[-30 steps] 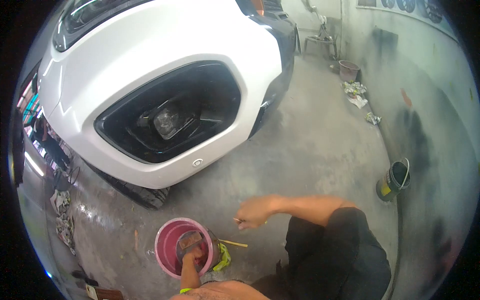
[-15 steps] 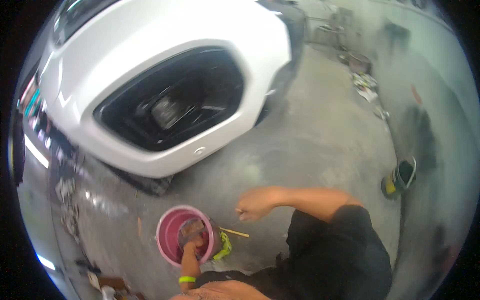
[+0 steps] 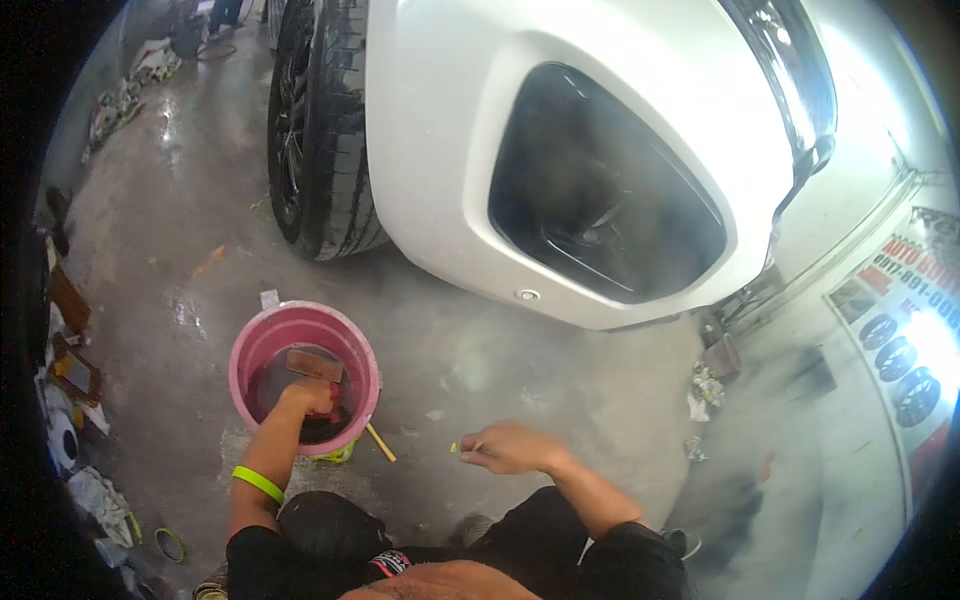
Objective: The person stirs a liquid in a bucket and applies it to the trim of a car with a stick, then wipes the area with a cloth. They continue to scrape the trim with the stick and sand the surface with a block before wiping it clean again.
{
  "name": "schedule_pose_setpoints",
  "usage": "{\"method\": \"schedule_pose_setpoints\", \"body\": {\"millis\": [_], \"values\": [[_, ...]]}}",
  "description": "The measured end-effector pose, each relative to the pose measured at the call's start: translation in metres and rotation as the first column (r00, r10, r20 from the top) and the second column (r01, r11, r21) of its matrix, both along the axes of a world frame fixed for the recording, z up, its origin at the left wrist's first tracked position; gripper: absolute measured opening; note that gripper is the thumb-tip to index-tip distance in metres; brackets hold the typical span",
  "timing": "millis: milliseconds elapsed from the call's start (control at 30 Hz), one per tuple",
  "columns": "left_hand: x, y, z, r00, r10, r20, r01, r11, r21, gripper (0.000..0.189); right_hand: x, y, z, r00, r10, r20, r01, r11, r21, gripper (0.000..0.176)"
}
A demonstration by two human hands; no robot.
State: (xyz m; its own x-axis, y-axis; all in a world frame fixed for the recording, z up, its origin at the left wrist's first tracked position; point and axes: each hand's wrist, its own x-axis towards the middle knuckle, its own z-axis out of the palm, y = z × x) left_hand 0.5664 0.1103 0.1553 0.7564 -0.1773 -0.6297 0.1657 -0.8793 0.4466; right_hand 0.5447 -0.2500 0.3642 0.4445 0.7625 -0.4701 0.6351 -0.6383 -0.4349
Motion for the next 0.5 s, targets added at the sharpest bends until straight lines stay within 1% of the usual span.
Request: {"method": "schedule_pose_setpoints", "body": {"millis": [67, 100, 133, 167, 200, 233, 267, 300, 367, 500], "values": [[-0.002, 0.003, 0.016, 0.996, -0.089, 0.033, 0.087, 0.995, 0.048, 0.035, 0.000, 0.009, -0.004, 1.000, 0.003, 0.003, -0.003, 1.000, -0.028, 0.027], [-0.002, 0.000, 0.011, 0.995, -0.089, 0.042, 0.088, 0.996, 0.029, 0.035, 0.002, 0.013, -0.007, 1.000, 0.012, 0.006, -0.012, 1.000, -0.029, 0.027], [-0.004, -0.001, 0.003, 0.995, -0.050, 0.084, 0.045, 0.997, 0.065, 0.035, 0.004, 0.014, -0.013, 1.000, 0.011, 0.017, -0.011, 0.999, -0.045, 0.027], [-0.004, -0.002, -0.002, 0.992, -0.014, 0.127, 0.001, 0.995, 0.102, 0.035, 0.005, 0.013, -0.022, 1.000, 0.024, 0.003, -0.024, 1.000, -0.003, 0.026], [-0.003, -0.002, -0.005, 0.990, -0.016, 0.139, 0.003, 0.996, 0.091, 0.035, 0.005, 0.017, -0.023, 0.999, 0.037, -0.012, -0.037, 0.999, 0.040, 0.026], [-0.001, -0.003, -0.008, 0.995, -0.013, 0.102, 0.003, 0.996, 0.094, 0.036, 0.007, 0.020, -0.024, 0.999, 0.033, -0.004, -0.033, 0.999, 0.030, 0.026], [0.000, -0.004, -0.010, 0.998, -0.011, 0.061, 0.005, 0.995, 0.097, 0.037, 0.007, 0.023, -0.025, 1.000, 0.024, -0.019, -0.025, 0.999, -0.027, 0.026], [-0.001, -0.005, -0.009, 0.998, -0.015, 0.064, 0.009, 0.996, 0.088, 0.037, 0.007, 0.025, -0.024, 0.999, 0.015, -0.036, -0.018, 0.996, -0.085, 0.026], [-0.005, -0.004, -0.006, 0.982, -0.086, 0.168, 0.073, 0.994, 0.083, 0.040, 0.008, 0.027, -0.028, 0.999, 0.008, -0.039, -0.011, 0.996, -0.090, 0.027], [-0.003, -0.004, -0.005, 0.993, -0.056, 0.107, 0.053, 0.998, 0.035, 0.043, 0.018, 0.023, -0.043, 0.998, 0.004, -0.066, -0.012, 0.992, -0.122, 0.028]]}}
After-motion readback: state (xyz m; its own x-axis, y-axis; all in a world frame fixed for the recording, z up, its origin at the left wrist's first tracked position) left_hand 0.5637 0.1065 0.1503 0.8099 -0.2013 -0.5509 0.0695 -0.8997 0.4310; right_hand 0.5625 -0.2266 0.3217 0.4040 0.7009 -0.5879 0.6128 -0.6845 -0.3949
